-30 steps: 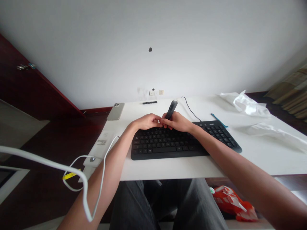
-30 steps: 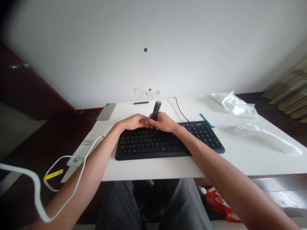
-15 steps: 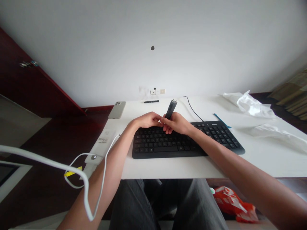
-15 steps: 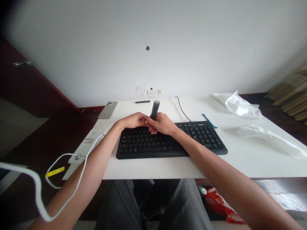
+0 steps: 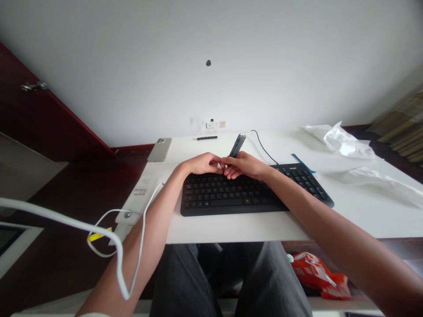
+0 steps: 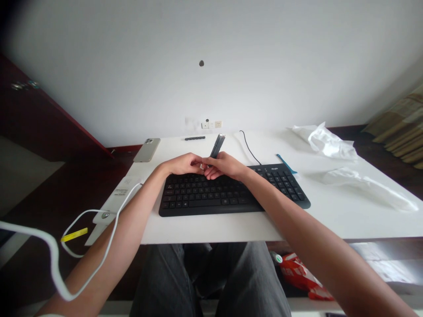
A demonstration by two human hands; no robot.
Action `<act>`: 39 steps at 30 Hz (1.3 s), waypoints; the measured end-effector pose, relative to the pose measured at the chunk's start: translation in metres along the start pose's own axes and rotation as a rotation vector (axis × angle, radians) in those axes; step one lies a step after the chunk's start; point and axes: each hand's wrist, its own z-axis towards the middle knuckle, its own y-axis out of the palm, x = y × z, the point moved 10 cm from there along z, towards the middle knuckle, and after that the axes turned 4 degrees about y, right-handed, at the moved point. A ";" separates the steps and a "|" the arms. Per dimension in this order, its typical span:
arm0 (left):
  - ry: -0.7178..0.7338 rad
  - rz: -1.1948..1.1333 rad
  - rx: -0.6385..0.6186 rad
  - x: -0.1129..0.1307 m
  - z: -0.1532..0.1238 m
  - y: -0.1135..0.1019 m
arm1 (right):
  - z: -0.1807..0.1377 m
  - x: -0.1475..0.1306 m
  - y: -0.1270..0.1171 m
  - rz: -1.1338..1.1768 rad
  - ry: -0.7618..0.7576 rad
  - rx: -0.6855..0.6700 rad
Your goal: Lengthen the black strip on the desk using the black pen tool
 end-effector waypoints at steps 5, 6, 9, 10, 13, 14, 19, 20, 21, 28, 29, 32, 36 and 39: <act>-0.008 0.009 -0.008 -0.005 0.000 0.000 | -0.004 -0.002 0.006 -0.020 0.001 -0.108; -0.001 0.005 -0.007 -0.004 0.000 0.000 | -0.006 -0.003 0.009 -0.029 0.000 -0.132; 0.023 -0.024 0.001 -0.003 0.000 0.000 | -0.008 -0.007 0.015 -0.082 -0.025 -0.158; 0.031 -0.036 0.002 -0.001 0.000 0.000 | -0.008 -0.009 0.016 -0.111 -0.041 -0.149; 0.055 -0.059 -0.009 0.004 -0.001 0.002 | -0.008 -0.015 0.017 -0.205 -0.124 -0.090; 0.056 -0.060 -0.016 0.006 -0.001 0.002 | -0.007 -0.016 0.018 -0.233 -0.162 -0.067; 0.053 -0.046 -0.034 0.011 -0.001 0.004 | -0.007 -0.021 0.017 -0.319 -0.314 0.029; 0.053 -0.042 -0.030 0.011 -0.001 0.004 | -0.007 -0.021 0.016 -0.322 -0.322 0.043; 0.052 -0.038 -0.027 0.012 -0.001 0.004 | -0.006 -0.020 0.015 -0.323 -0.326 0.052; 0.048 -0.034 -0.019 0.014 -0.001 0.003 | -0.006 -0.020 0.015 -0.263 -0.312 0.056; 0.047 -0.039 -0.016 0.014 -0.001 0.003 | -0.006 -0.020 0.015 -0.259 -0.313 0.059; 0.048 -0.061 -0.011 0.016 -0.001 0.004 | -0.007 -0.022 0.015 -0.267 -0.325 0.069; 0.060 -0.088 0.002 0.017 0.001 0.004 | -0.009 -0.023 0.014 -0.295 -0.349 0.096; 0.049 -0.085 0.008 0.013 0.002 0.004 | -0.011 -0.025 0.014 -0.303 -0.364 0.105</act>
